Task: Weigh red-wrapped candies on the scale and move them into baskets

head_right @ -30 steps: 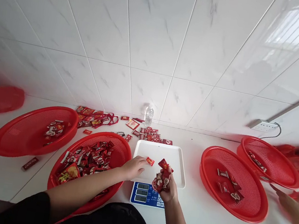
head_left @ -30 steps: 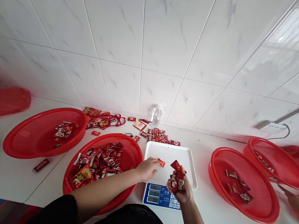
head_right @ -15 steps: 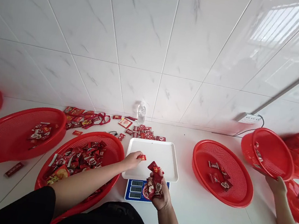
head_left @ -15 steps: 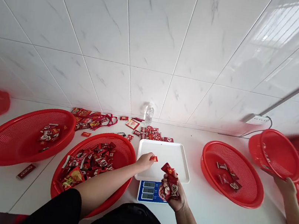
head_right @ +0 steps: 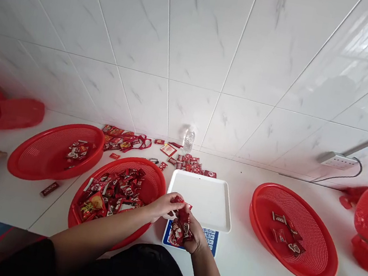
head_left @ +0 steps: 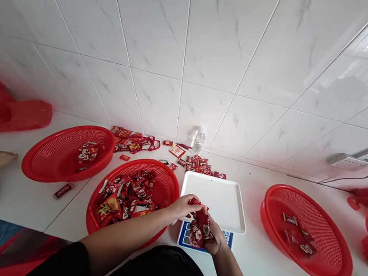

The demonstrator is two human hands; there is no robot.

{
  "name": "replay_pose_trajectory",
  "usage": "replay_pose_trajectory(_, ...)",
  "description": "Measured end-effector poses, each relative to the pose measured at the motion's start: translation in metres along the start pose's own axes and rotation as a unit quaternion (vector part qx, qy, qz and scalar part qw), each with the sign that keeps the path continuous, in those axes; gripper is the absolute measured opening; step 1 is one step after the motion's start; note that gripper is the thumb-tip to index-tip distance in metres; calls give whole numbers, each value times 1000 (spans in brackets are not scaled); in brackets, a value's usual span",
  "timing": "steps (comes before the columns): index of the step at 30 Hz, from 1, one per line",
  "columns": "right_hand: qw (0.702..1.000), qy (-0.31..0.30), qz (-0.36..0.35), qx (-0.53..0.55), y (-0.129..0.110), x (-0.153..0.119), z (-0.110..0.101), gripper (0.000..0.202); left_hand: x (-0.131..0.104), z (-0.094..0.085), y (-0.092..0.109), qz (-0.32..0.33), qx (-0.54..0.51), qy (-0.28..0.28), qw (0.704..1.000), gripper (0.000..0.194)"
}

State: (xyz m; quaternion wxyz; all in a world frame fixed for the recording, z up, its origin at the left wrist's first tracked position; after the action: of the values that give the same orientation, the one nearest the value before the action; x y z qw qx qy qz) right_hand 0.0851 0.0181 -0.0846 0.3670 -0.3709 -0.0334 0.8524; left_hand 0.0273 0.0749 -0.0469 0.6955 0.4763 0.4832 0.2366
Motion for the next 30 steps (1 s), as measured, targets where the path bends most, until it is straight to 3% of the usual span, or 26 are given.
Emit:
replay_pose_trajectory(6, 998, -19, 23, 50, -1, 0, 14, 31, 1, -23, -1, -9, -142, 68, 987, 39)
replay_pose_trajectory(10, 996, -8, -37, 84, -17, 3, 12, 29, -5, -25, 14, 22, -177, 77, 981, 39)
replay_pose_trajectory(14, 992, -5, -106, 67, -31, 5, 15, 32, -18, -7, 42, 143, -6, 74, 987, 33)
replay_pose_trajectory(19, 988, 3, -141, 60, -36, 3, 24, 44, -36, 13, 56, 268, 209, 101, 935, 23)
replay_pose_trajectory(22, 986, -19, -158, 50, -39, -2, 31, 51, -38, 18, 58, 290, 295, 103, 904, 24)
replay_pose_trajectory(25, 984, -34, -173, 28, -40, -5, 34, 57, -37, 15, 56, 274, 337, 112, 893, 28)
replay_pose_trajectory(30, 981, -38, -186, 47, -39, -3, 33, 43, -40, 17, 61, 279, 351, 98, 888, 36)
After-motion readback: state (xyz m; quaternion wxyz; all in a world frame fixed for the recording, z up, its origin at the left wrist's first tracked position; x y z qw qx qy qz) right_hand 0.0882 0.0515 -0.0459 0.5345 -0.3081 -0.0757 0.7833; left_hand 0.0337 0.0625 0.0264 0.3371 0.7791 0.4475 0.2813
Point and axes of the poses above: each hand's wrist, its own x-axis towards the middle knuckle, its own z-axis out of the palm, y = z × x, the point moved 10 cm from there along x, towards the middle knuckle, and after that the axes turned 3 degrees about z, right-handed, at the moved point
